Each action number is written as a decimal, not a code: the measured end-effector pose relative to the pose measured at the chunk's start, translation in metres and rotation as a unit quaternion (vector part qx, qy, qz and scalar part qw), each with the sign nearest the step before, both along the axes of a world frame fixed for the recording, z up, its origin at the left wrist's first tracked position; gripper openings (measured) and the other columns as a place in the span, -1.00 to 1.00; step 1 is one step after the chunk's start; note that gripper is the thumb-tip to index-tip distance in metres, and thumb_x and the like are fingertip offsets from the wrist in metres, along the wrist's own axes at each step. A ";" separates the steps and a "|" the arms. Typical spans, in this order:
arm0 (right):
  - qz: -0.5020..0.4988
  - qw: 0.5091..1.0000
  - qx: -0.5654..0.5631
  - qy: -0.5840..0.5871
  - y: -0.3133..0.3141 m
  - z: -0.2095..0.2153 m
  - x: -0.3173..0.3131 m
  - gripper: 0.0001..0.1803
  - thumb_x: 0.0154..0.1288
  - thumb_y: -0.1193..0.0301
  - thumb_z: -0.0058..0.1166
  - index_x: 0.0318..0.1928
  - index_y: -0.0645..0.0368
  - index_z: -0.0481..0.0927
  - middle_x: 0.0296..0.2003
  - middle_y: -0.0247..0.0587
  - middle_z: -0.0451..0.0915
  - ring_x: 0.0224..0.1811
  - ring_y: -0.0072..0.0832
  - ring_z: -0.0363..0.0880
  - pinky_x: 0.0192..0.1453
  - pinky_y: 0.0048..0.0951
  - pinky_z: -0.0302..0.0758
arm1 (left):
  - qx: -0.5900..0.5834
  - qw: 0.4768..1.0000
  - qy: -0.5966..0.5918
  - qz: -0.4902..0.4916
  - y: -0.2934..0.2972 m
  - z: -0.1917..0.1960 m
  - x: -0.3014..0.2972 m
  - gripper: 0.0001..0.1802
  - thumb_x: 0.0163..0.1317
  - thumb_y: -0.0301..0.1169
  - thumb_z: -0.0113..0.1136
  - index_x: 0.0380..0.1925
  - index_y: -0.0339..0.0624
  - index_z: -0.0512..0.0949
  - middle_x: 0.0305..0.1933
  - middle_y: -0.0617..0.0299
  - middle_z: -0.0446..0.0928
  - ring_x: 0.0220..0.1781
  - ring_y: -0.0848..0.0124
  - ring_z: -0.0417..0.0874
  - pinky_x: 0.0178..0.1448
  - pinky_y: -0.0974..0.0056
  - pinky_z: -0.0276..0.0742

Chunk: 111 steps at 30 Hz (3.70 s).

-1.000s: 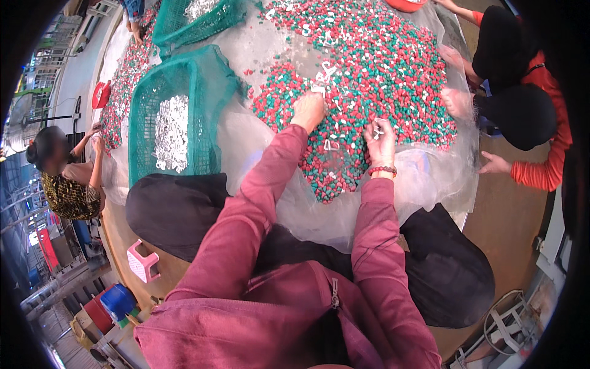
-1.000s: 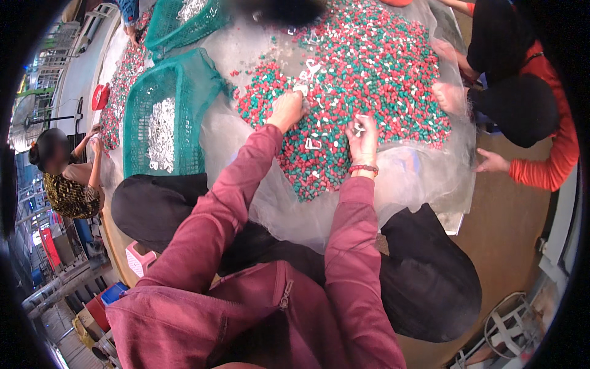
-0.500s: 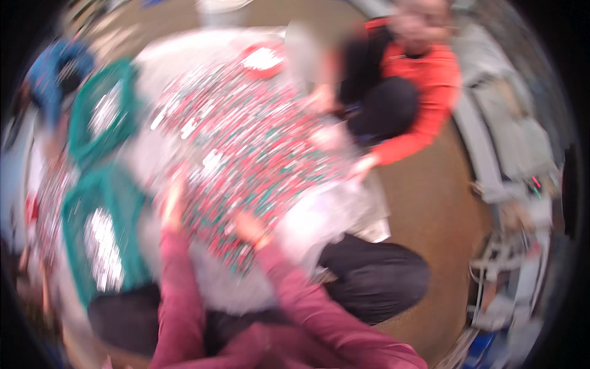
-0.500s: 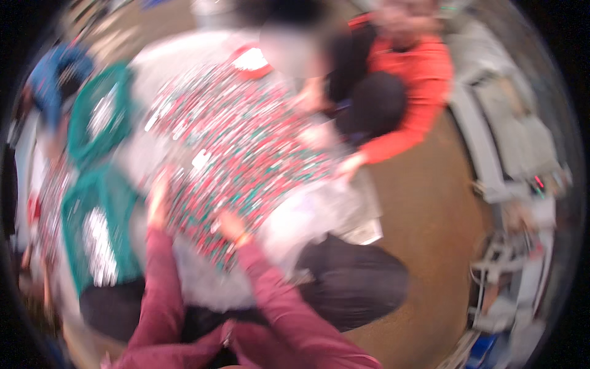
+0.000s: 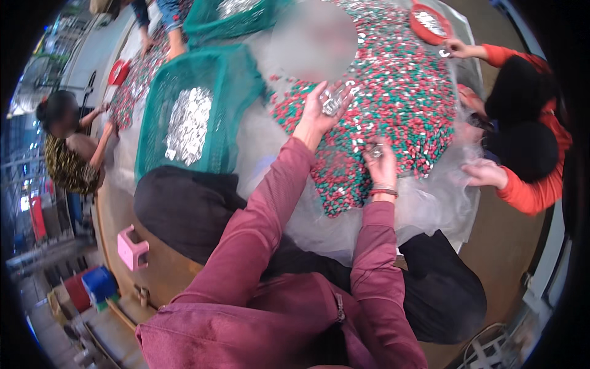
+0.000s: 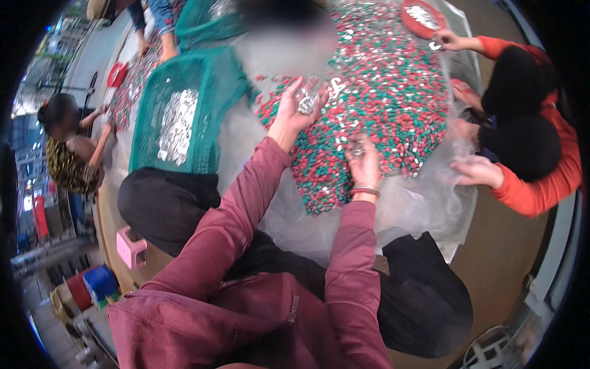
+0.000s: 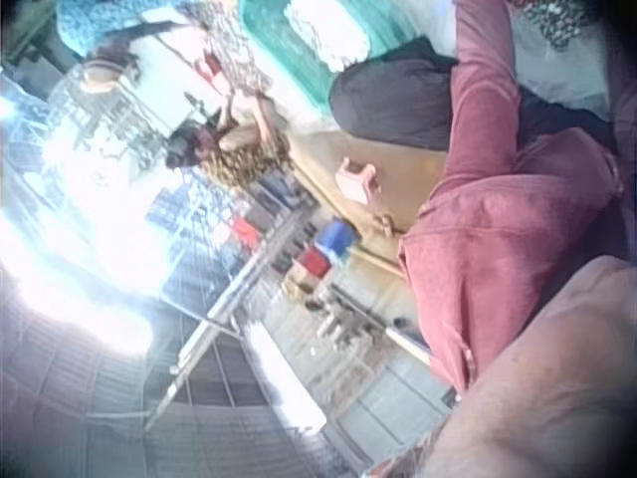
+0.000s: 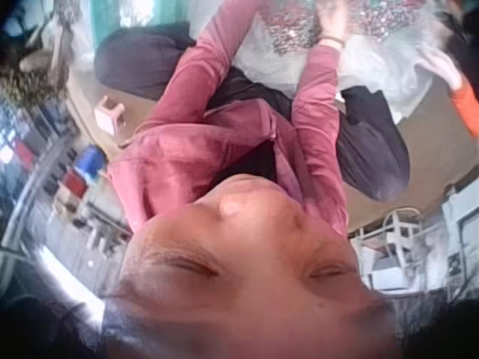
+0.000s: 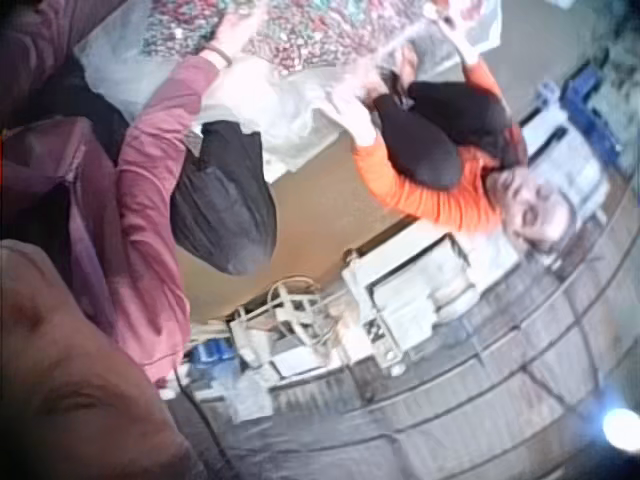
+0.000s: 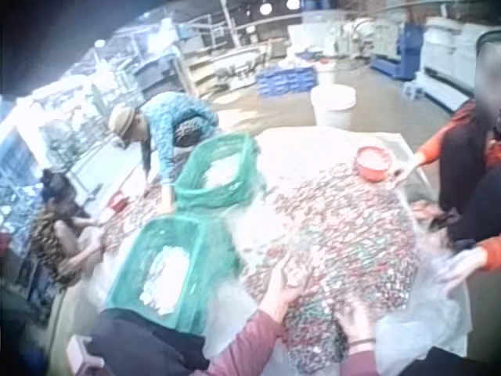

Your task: The person sits on the floor and sorts small red, green, and white plastic pieces by hand, placing selected white pieces into a green basket. The person repeatedly picks, sifts, and transfers pieces from a large pile on a plastic sheet into the basket.

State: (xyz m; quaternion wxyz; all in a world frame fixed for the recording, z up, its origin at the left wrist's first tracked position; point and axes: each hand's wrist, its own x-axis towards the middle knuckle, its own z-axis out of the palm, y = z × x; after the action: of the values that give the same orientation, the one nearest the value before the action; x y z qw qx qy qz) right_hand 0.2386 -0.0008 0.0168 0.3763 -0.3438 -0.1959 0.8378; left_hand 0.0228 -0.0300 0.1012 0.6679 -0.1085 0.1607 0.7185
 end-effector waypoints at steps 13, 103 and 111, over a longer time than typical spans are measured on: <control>-0.042 0.999 -0.023 -0.015 0.021 0.029 0.006 -0.57 0.20 0.63 -0.02 0.11 0.14 0.38 -0.22 -0.21 0.53 -0.30 -0.46 0.55 -0.38 -0.52 0.51 | -0.043 0.268 0.930 -0.249 0.035 -0.071 0.014 -0.67 0.02 -0.21 0.37 -0.19 -0.01 0.64 -0.28 -0.01 0.60 -0.13 0.05 0.64 -0.05 0.01 0.56; -0.150 0.856 0.274 -0.412 0.056 0.038 -0.033 -0.60 0.32 0.57 -0.07 0.16 0.14 0.49 -0.23 -0.34 0.52 -0.37 -0.68 0.42 -0.34 -0.63 0.42 | -0.126 0.393 0.878 -0.241 0.122 -0.142 -0.022 -0.42 0.01 -0.42 0.30 0.09 -0.12 0.35 -0.02 -0.22 0.47 0.09 -0.14 0.44 0.14 0.01 0.43; 0.010 0.663 0.466 -0.586 0.117 0.013 -0.064 -0.62 0.22 0.49 0.00 0.07 0.21 0.54 -0.09 0.02 0.54 0.03 -0.11 0.43 0.13 -0.18 0.36 | 0.054 0.474 0.833 -0.279 0.122 -0.105 -0.040 -0.77 0.03 -0.26 0.36 -0.33 -0.12 0.66 -0.38 0.08 0.61 -0.24 0.26 0.64 -0.11 0.22 0.51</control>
State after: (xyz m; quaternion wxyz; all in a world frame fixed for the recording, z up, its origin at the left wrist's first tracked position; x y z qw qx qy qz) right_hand 0.1744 0.1167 0.0296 0.2859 -0.5419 -0.7441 0.2664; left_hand -0.0174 0.0922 -0.0042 0.3888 0.6279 0.6246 0.2539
